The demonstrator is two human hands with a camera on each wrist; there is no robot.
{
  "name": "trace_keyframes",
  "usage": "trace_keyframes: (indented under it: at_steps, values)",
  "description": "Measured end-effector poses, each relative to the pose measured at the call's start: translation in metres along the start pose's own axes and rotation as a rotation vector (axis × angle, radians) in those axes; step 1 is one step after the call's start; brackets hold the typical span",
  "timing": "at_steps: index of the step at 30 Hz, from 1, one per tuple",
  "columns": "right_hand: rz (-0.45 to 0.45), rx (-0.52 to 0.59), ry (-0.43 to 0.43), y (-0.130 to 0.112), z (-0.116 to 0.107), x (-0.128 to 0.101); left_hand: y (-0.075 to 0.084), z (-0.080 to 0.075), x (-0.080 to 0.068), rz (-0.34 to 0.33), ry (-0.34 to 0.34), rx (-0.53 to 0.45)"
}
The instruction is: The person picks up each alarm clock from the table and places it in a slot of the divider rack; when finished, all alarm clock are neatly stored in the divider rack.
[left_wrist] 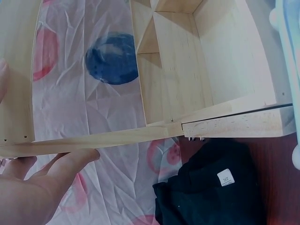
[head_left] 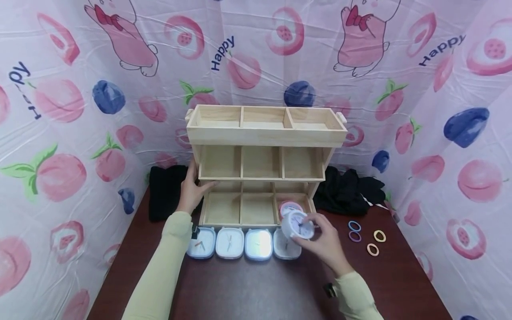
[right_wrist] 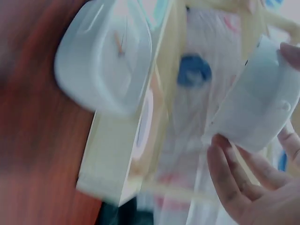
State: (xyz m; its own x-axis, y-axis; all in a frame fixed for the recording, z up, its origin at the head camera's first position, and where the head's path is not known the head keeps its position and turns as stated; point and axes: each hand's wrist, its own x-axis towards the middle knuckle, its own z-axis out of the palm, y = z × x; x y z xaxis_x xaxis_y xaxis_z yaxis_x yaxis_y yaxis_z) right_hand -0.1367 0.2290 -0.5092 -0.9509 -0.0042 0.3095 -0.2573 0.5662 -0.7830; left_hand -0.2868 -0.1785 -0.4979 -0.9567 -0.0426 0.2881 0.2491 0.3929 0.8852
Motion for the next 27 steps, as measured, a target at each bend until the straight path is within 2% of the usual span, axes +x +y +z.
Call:
trace_keyframes:
  at_steps: [5,12,14,18,27]
  values:
    - [-0.035,-0.065,-0.081,-0.009,0.044,0.042,0.001,0.0,0.0,-0.001,0.002,-0.004]
    - [0.039,-0.188,-0.207,-0.001,0.095,0.082,-0.001,0.003,0.0,-0.015,-0.002,-0.016]
    - [0.051,-0.208,-0.236,0.004,0.105,0.089,0.0,0.003,-0.001,-0.018,0.003,-0.02]
    - [0.041,-0.255,-0.242,0.011,0.119,0.098,0.001,0.004,-0.002,-0.02,0.006,-0.031]
    - [-0.023,-0.39,-0.253,0.02,0.139,0.103,0.0,0.003,0.0,-0.021,0.006,-0.016]
